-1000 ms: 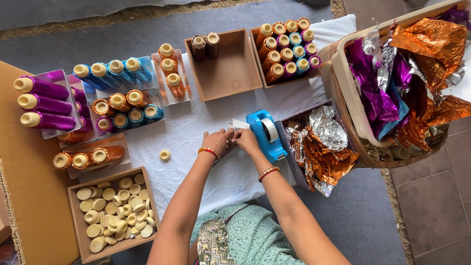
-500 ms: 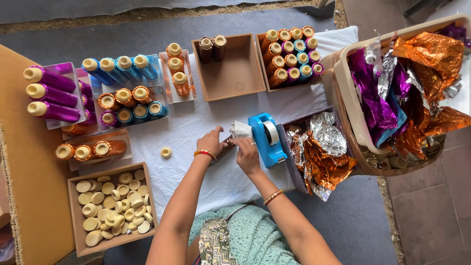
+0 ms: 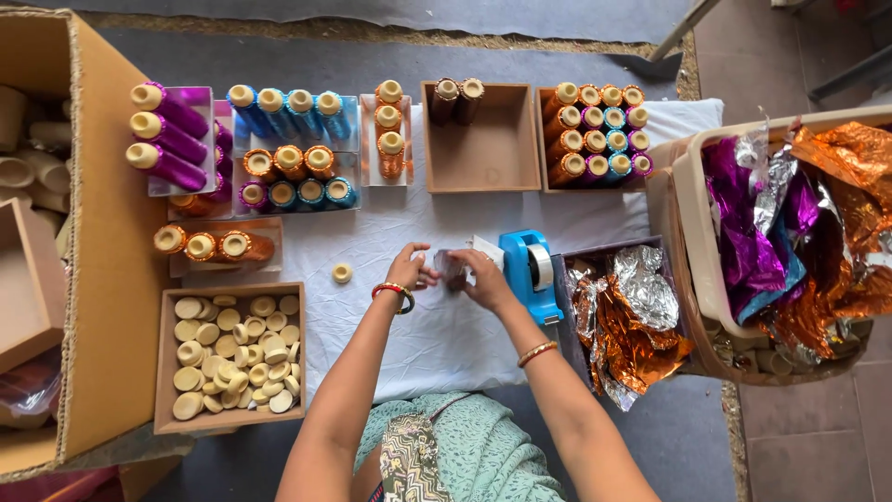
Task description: The person sits at a table and wraps small cylindrical objects with metallic foil. They pick up a cylinder, place it on a sheet of foil, roll it up, and secure the ends with tape. The wrapped items are then placed into a cardboard box.
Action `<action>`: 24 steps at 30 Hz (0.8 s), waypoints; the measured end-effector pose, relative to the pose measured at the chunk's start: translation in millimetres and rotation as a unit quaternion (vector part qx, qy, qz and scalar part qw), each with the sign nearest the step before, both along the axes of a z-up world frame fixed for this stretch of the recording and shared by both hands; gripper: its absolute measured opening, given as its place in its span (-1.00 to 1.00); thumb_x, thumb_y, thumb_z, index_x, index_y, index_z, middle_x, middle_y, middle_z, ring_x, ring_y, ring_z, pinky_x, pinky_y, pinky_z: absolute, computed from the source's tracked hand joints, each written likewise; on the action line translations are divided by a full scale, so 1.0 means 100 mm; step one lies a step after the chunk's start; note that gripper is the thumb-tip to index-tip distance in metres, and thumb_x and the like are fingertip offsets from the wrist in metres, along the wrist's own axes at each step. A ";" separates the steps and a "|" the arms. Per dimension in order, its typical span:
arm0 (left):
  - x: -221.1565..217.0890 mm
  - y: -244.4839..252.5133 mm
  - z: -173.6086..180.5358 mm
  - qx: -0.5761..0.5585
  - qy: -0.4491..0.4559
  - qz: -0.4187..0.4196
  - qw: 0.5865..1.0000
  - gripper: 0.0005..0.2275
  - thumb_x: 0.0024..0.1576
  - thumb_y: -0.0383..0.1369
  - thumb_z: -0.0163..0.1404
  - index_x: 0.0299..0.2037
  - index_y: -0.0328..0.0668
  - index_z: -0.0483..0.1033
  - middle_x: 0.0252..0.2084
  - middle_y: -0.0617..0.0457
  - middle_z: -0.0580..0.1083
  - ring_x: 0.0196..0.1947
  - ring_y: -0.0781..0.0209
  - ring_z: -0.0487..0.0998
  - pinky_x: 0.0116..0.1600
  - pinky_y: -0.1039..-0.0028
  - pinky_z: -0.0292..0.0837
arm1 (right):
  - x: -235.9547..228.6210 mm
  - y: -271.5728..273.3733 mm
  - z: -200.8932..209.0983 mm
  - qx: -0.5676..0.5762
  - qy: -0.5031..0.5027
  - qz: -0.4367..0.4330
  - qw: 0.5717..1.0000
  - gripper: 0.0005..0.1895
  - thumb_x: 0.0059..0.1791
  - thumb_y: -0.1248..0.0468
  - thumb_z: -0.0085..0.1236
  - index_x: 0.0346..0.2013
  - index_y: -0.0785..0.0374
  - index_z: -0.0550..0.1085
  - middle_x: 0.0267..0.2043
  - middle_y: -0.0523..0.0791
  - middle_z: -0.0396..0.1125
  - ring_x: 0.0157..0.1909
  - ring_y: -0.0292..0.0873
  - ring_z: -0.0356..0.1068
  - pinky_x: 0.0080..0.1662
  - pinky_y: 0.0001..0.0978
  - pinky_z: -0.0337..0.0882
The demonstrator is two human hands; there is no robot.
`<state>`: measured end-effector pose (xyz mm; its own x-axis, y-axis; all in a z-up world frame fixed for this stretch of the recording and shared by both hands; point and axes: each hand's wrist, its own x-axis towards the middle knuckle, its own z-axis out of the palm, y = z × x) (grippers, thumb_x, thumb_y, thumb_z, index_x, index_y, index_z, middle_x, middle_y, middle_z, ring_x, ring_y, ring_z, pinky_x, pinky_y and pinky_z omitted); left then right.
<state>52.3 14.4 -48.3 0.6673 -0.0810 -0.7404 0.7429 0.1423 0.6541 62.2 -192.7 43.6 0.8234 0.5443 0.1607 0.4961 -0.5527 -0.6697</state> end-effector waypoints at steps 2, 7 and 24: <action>0.02 0.02 0.03 -0.031 -0.023 0.036 0.999 -0.74 0.25 -0.24 -0.22 0.11 0.14 0.37 -0.38 -0.01 0.60 -0.46 0.23 0.61 -0.37 0.43 0.46 | 0.11 0.01 -0.09 0.009 0.080 -0.005 0.997 -0.32 -0.29 0.40 0.38 0.13 0.12 0.44 0.10 -0.08 0.38 0.12 0.05 0.36 0.08 -0.17 0.43; 0.01 -0.06 -0.17 0.088 -0.136 -0.030 0.986 -0.56 0.07 -0.63 -0.06 0.11 0.03 0.61 -0.36 0.08 0.56 -0.43 0.32 0.51 -0.35 0.46 0.44 | 0.21 0.06 -0.29 0.001 0.145 -0.025 0.989 -0.44 -0.20 0.35 0.46 0.06 0.18 0.45 0.02 -0.09 0.41 0.05 -0.06 0.41 -0.05 -0.27 0.51; -0.27 0.06 0.00 0.093 -0.227 0.044 0.968 -0.43 -0.04 -0.72 -0.04 0.21 -0.07 0.47 -0.01 0.04 0.56 -0.06 0.25 0.58 -0.01 0.47 0.54 | -0.28 0.02 -0.18 0.182 0.167 -0.203 0.948 -0.27 -0.21 0.54 0.30 0.23 0.14 0.38 0.15 -0.13 0.38 0.07 -0.20 0.46 -0.03 -0.38 0.52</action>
<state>25.6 20.1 -48.1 0.9260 0.0977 -0.3647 0.3625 0.0394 0.9311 34.3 -190.5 25.6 0.9911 0.1296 -0.0293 0.0188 -0.3555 -0.9345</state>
